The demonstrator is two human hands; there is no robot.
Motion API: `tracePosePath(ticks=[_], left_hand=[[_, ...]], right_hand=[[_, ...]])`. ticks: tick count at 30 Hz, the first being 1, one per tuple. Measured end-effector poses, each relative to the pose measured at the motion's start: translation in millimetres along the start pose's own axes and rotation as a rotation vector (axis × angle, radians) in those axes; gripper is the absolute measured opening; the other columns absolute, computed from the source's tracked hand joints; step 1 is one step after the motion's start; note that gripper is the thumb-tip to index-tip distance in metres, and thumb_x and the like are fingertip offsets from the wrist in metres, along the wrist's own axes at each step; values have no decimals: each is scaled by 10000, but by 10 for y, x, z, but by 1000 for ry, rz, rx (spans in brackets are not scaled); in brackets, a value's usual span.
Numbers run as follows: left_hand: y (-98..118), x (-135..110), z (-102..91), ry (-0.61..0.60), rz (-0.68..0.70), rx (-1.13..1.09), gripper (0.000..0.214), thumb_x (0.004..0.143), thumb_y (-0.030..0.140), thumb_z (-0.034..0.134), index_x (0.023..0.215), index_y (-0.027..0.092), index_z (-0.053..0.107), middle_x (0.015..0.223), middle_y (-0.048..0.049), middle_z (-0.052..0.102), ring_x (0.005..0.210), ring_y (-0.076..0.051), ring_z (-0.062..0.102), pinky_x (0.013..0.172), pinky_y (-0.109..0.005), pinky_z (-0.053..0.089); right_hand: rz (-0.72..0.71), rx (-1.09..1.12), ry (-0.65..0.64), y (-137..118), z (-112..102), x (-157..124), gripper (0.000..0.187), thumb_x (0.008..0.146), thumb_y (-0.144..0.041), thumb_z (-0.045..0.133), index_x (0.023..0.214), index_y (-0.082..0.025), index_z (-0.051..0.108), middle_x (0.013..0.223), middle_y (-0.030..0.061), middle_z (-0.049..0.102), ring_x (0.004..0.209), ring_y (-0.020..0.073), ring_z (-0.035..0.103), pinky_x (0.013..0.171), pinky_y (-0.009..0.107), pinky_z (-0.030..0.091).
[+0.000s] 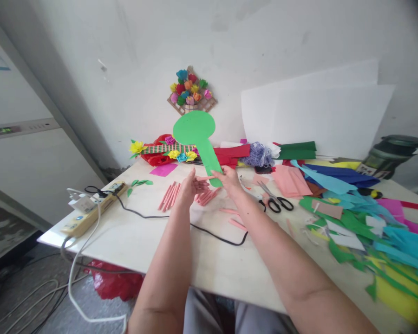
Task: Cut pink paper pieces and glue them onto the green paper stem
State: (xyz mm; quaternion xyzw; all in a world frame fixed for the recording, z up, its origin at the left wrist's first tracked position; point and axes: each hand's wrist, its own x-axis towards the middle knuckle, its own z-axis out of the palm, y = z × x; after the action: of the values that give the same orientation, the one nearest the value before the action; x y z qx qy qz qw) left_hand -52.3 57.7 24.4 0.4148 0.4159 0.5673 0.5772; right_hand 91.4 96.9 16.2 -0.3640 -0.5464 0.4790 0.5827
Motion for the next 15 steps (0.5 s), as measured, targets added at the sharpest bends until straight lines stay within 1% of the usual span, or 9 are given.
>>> tracePosePath(ticks=[1, 2, 5, 8, 11, 15], left_hand=[[-15, 7, 15, 11, -8, -16, 580, 621, 687, 570, 629, 109, 623, 598, -101, 629, 508, -155, 592, 527, -286, 490], [-35, 10, 34, 28, 9, -34, 558, 611, 659, 607, 648, 103, 630, 599, -93, 625, 512, -150, 592, 534, -281, 490], [-108, -6, 108, 48, 107, -89, 414, 557, 457, 759, 729, 98, 648, 609, -48, 611, 537, -121, 583, 582, -264, 492], [-162, -27, 176, 86, 149, -101, 367, 519, 368, 795, 731, 104, 652, 607, -21, 597, 548, -109, 571, 604, -262, 493], [-182, -30, 209, 131, 153, -109, 351, 513, 357, 798, 711, 105, 656, 606, -17, 590, 555, -107, 563, 581, -250, 483], [-198, -9, 204, 149, 160, -141, 347, 510, 359, 801, 717, 115, 666, 612, -16, 584, 564, -109, 556, 567, -246, 474]], right_hand=[[-10, 2, 16, -10, 9, -6, 389, 587, -435, 689, 833, -152, 588, 783, 25, 648, 681, 146, 570, 631, 257, 442], [-22, 0, 34, -20, 19, -14, 384, 594, -436, 688, 834, -153, 587, 790, 26, 648, 691, 147, 574, 641, 258, 446], [-42, 5, 72, -38, 56, -42, 368, 616, -434, 678, 838, -157, 580, 810, 32, 656, 732, 156, 596, 679, 265, 461], [-37, 43, 75, -41, 100, -63, 369, 627, -427, 671, 864, -164, 567, 817, 36, 661, 739, 165, 613, 683, 275, 474], [-42, 51, 103, -49, 137, -80, 358, 624, -415, 670, 861, -172, 558, 807, 30, 662, 727, 163, 613, 685, 282, 475], [-73, 77, 138, -69, 157, -108, 346, 659, -462, 637, 838, -176, 562, 764, 19, 649, 709, 161, 601, 672, 285, 465]])
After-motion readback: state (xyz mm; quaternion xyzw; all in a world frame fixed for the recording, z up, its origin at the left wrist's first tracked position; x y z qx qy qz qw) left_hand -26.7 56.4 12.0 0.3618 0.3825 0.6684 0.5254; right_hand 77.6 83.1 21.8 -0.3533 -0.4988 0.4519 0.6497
